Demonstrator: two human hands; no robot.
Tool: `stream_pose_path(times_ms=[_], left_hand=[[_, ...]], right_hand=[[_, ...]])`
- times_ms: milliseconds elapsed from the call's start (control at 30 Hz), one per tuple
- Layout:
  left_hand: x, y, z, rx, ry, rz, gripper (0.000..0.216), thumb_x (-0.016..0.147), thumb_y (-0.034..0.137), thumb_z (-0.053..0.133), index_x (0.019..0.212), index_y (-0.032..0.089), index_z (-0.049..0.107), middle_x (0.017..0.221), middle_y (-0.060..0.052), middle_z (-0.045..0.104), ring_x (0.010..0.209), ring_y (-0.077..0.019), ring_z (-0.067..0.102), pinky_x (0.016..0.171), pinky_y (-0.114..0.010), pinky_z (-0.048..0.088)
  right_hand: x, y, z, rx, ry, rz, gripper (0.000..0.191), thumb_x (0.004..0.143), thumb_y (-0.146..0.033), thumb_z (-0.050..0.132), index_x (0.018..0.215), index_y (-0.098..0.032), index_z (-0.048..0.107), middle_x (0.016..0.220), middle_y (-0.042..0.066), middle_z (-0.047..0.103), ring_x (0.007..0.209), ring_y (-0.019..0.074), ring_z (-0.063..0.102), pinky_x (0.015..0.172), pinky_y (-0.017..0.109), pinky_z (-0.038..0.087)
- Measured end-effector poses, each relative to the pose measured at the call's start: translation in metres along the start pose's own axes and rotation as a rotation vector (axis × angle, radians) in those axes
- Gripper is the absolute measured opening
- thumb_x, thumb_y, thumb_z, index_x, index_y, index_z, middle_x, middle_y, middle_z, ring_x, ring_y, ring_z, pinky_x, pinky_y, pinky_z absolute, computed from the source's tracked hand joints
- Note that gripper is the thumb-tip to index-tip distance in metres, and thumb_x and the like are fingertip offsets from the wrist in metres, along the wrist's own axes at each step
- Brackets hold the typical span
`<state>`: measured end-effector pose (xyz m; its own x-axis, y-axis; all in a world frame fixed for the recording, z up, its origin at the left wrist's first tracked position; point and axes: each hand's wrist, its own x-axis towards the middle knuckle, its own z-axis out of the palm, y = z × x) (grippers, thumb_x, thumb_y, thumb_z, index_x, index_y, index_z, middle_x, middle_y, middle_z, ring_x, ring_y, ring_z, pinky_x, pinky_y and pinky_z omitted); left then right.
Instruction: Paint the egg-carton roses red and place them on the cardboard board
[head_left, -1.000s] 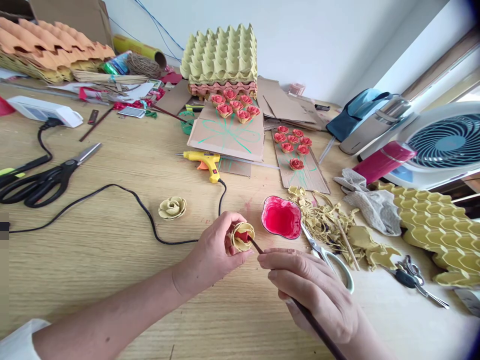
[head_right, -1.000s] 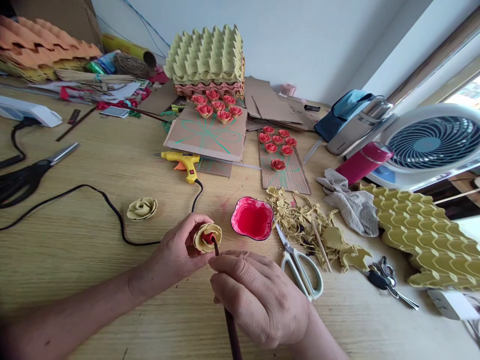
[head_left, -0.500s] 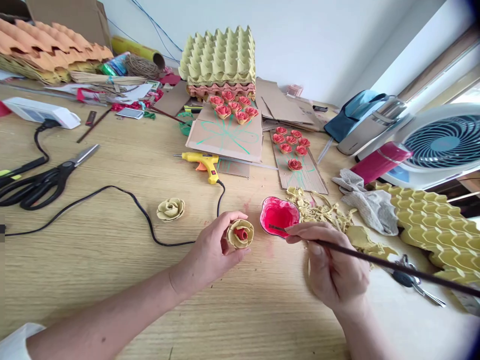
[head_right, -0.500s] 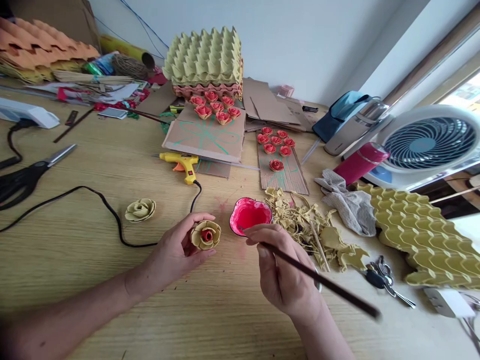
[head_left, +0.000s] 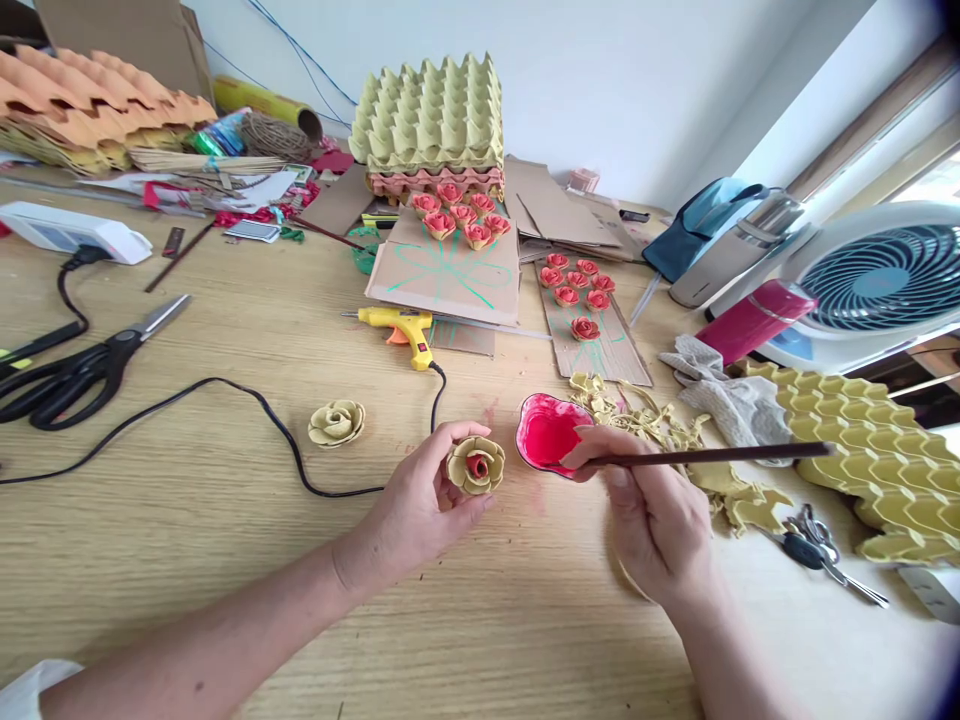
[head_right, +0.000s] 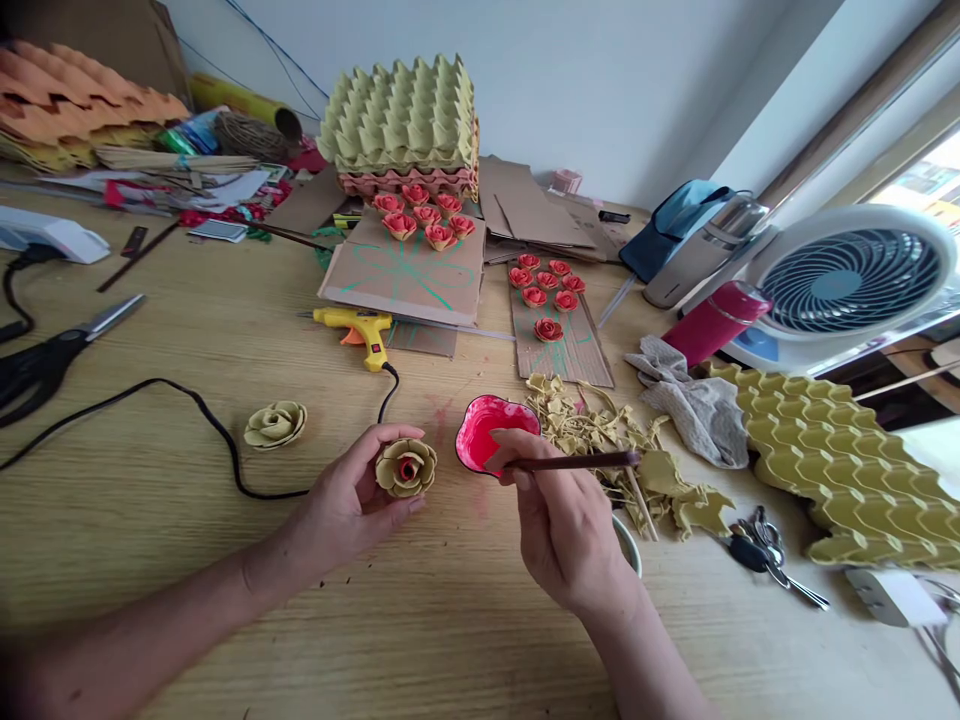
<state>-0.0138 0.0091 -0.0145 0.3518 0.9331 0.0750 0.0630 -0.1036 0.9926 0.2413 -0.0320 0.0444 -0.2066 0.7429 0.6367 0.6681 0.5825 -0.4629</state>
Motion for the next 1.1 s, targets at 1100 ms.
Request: stream_pose_path(times_ms=[1100], left_hand=[[-0.003,0.015,0.002,-0.019,-0.071,-0.042,0.037,0.089,0.027,0.082,0.121,0.025,0.064,0.11,-0.004,0.075,0.092,-0.0188,0.071,0.079,-0.029,0.061]], right_hand=[[-0.006,-0.025,0.016,0.404,-0.07,-0.223,0.028,0.121,-0.024,0.043,0.135,-0.019,0.066,0.112,0.014,0.085,0.103,0.0223,0.088,0.088,0.034,0.074]])
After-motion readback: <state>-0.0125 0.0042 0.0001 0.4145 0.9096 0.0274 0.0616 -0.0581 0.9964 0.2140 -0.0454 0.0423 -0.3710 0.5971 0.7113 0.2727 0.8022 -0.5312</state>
